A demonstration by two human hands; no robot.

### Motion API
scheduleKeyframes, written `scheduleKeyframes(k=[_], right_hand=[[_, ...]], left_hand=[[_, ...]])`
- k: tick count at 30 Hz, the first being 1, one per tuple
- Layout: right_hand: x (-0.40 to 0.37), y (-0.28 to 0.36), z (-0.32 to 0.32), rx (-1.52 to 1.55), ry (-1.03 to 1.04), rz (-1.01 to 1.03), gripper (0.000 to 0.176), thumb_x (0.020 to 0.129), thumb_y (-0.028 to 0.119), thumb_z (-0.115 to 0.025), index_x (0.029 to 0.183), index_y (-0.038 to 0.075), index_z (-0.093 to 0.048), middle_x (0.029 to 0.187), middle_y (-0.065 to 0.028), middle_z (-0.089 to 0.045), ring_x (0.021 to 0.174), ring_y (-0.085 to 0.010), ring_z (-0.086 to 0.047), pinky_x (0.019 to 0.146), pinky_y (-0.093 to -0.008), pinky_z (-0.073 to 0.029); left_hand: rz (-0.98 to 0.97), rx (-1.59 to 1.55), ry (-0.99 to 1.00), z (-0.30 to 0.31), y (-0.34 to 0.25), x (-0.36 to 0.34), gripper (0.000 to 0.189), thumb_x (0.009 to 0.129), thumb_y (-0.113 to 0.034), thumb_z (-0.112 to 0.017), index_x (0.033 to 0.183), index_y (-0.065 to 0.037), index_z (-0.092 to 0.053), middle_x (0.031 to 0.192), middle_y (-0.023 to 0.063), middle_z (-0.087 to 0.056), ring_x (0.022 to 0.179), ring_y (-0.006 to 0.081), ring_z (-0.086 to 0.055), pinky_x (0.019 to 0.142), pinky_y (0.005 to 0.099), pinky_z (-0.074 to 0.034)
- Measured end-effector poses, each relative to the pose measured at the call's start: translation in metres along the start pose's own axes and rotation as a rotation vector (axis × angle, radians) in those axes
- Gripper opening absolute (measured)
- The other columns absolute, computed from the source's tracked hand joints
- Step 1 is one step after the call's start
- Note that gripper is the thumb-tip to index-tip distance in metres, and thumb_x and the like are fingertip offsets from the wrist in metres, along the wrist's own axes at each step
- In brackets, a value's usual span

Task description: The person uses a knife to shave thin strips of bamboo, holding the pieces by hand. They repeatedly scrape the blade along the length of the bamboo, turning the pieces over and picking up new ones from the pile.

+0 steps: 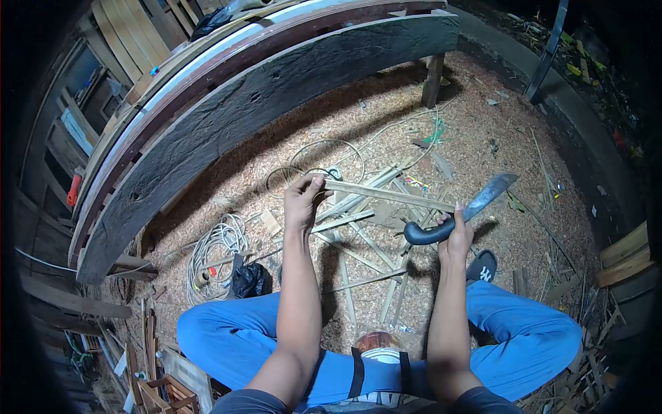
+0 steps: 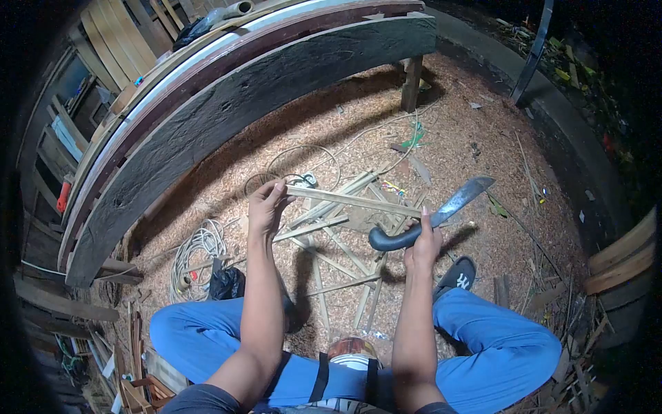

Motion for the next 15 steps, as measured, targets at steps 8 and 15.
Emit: scheduleKeyframes(k=[8,15], right_hand=[[0.002,-0.013,-0.004,0.054,-0.023,-0.082,0.025,0.093,0.021,-0.068,0.098,0.004,-0.052,0.080,-0.0053,-0.054,0.064,-0.0151,-0.057,0.057,-0.0272,-0.050],[0.003,-0.028,-0.003,0.047,-0.079,-0.082,0.023,0.093,0.018,-0.068,0.099,0.001,-0.054,0.082,-0.0069,-0.056,0.067,-0.0168,-0.059,0.059,-0.0293,-0.052]], left_hand=[[0.130,-0.009,-0.031,0.010,0.014,0.004,0.023,0.095,-0.016,-0.063,0.104,0.006,-0.064,0.087,0.0117,-0.067,0.077,0.0183,-0.069,0.070,0.0324,-0.064],[0.218,0.000,-0.132,0.026,0.034,0.007,0.020,0.093,-0.011,-0.065,0.100,0.008,-0.065,0.087,0.0111,-0.065,0.075,0.0199,-0.068,0.071,0.0325,-0.064]])
Point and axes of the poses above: each hand's wrist, its own x-axis towards the middle knuckle, its own z-axis out of the back of the hand, y = z × x, the point moved 8 cm from there along x, towards the middle knuckle
